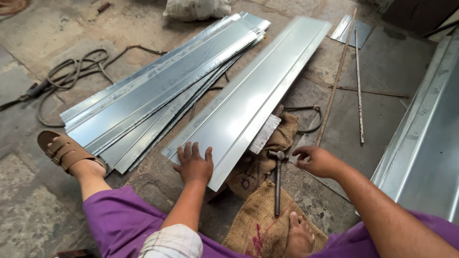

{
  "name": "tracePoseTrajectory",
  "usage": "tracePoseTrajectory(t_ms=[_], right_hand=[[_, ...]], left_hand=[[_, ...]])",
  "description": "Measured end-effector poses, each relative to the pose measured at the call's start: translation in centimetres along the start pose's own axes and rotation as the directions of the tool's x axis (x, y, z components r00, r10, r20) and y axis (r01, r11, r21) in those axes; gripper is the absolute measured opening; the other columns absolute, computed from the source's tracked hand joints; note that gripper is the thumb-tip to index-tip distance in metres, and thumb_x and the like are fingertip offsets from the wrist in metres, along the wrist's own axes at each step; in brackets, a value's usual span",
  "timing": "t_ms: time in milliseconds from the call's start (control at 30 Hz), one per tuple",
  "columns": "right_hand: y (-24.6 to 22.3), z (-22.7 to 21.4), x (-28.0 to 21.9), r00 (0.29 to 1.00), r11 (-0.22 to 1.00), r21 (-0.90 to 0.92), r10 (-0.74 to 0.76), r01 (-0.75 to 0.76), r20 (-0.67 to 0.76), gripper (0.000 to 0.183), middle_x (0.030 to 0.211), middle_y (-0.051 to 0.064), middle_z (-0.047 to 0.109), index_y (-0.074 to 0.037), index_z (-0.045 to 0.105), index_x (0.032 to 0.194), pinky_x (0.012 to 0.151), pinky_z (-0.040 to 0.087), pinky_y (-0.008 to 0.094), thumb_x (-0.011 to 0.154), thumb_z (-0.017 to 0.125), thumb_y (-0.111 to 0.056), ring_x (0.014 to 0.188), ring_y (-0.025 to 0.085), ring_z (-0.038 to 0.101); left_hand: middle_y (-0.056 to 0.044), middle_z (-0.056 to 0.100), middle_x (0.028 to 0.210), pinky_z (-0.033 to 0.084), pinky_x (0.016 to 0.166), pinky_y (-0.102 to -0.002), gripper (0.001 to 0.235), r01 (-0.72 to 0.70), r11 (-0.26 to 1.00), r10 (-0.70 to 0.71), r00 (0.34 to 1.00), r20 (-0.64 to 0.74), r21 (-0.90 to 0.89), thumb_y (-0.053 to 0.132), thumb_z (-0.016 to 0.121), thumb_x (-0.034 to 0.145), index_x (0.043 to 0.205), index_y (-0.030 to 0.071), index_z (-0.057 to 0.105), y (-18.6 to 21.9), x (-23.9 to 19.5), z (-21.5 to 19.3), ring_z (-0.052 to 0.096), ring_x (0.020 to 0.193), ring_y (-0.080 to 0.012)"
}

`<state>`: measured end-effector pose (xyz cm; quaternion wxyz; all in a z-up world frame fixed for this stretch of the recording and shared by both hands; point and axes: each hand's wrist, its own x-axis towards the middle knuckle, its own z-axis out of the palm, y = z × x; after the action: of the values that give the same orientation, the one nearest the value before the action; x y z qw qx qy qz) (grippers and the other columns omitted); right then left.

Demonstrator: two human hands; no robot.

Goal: The person sits on the floor and uses a hammer to strike the edges of long metal sheets, shaping them one by one.

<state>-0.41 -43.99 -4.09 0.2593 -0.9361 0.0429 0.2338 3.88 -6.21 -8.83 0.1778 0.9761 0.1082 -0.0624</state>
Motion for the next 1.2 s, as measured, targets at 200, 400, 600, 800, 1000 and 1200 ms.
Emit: tracePoseTrajectory(t_ms=[200, 400, 600, 800, 1000, 1200], right_hand=[[1.9, 0.7, 0.7, 0.998, 1.000, 0.005, 0.018, -0.019, 0.067, 0.046, 0.114, 0.006, 0.079, -0.017, 0.067, 0.131, 0.092, 0.060, 0.037, 0.089, 0.073, -0.034, 0.103, 0.022, 0.075], [5.7, 2.2, 1.9, 0.970, 0.985, 0.042, 0.157, -0.167, 0.188, 0.046, 0.118, 0.004, 0.077, -0.020, 0.066, 0.134, 0.093, 0.060, 0.037, 0.091, 0.071, -0.036, 0.104, 0.020, 0.073], [6.1, 4.7, 3.2, 0.902, 0.960, 0.052, 0.240, -0.276, 0.359, 0.043, 0.117, 0.005, 0.079, -0.021, 0.065, 0.134, 0.096, 0.060, 0.035, 0.092, 0.068, -0.030, 0.104, 0.019, 0.076], [5.8, 7.1, 5.2, 0.903, 0.984, -0.021, 0.173, -0.179, 0.393, 0.043, 0.118, 0.005, 0.077, -0.020, 0.066, 0.132, 0.096, 0.058, 0.036, 0.091, 0.071, -0.032, 0.107, 0.019, 0.074], [9.4, 13.1, 10.8, 0.956, 0.980, -0.104, 0.188, -0.168, 0.224, 0.035, 0.114, 0.009, 0.077, -0.009, 0.074, 0.115, 0.093, 0.058, 0.040, 0.093, 0.072, -0.035, 0.102, 0.024, 0.073], [11.5, 19.7, 12.3, 0.905, 0.906, 0.042, 0.423, -0.422, -0.051, 0.045, 0.107, 0.017, 0.075, -0.002, 0.067, 0.109, 0.086, 0.057, 0.044, 0.086, 0.083, -0.037, 0.096, 0.033, 0.071]], left_hand=[[-0.003, 0.022, 0.165, 0.022, 0.112, -0.074, 0.060, 0.044, 0.999, -0.043, 0.999, 0.028, -0.018, 0.057, 0.037, 0.100, 0.149, 0.024, 0.039, 1.8, 0.9, 4.0, 0.006, 0.156, -0.0301], [-0.005, 0.019, 0.165, 0.022, 0.111, -0.075, 0.057, 0.034, 0.999, -0.034, 0.996, 0.078, 0.002, 0.054, 0.035, 0.101, 0.151, 0.024, 0.037, 4.3, 2.6, 4.5, 0.004, 0.156, -0.0354], [-0.009, 0.018, 0.164, 0.020, 0.108, -0.078, 0.056, 0.013, 1.000, -0.013, 1.000, 0.007, 0.021, 0.053, 0.032, 0.103, 0.150, 0.023, 0.036, 8.5, 5.1, 5.8, 0.002, 0.153, -0.0395], [-0.009, 0.017, 0.164, 0.025, 0.106, -0.076, 0.056, 0.051, 0.998, -0.050, 0.998, 0.036, -0.047, 0.051, 0.034, 0.102, 0.150, 0.024, 0.034, 11.5, 7.4, 6.6, 0.002, 0.153, -0.0399], [-0.007, 0.020, 0.164, 0.027, 0.102, -0.075, 0.056, 0.080, 0.996, -0.081, 0.997, -0.021, -0.046, 0.052, 0.038, 0.101, 0.150, 0.025, 0.036, 12.4, 7.6, 6.8, 0.005, 0.153, -0.0387], [-0.005, 0.024, 0.164, 0.027, 0.103, -0.074, 0.056, 0.099, 0.993, -0.103, 0.993, -0.051, -0.072, 0.053, 0.040, 0.100, 0.147, 0.023, 0.041, 12.7, 7.9, 7.5, 0.008, 0.154, -0.0372]])
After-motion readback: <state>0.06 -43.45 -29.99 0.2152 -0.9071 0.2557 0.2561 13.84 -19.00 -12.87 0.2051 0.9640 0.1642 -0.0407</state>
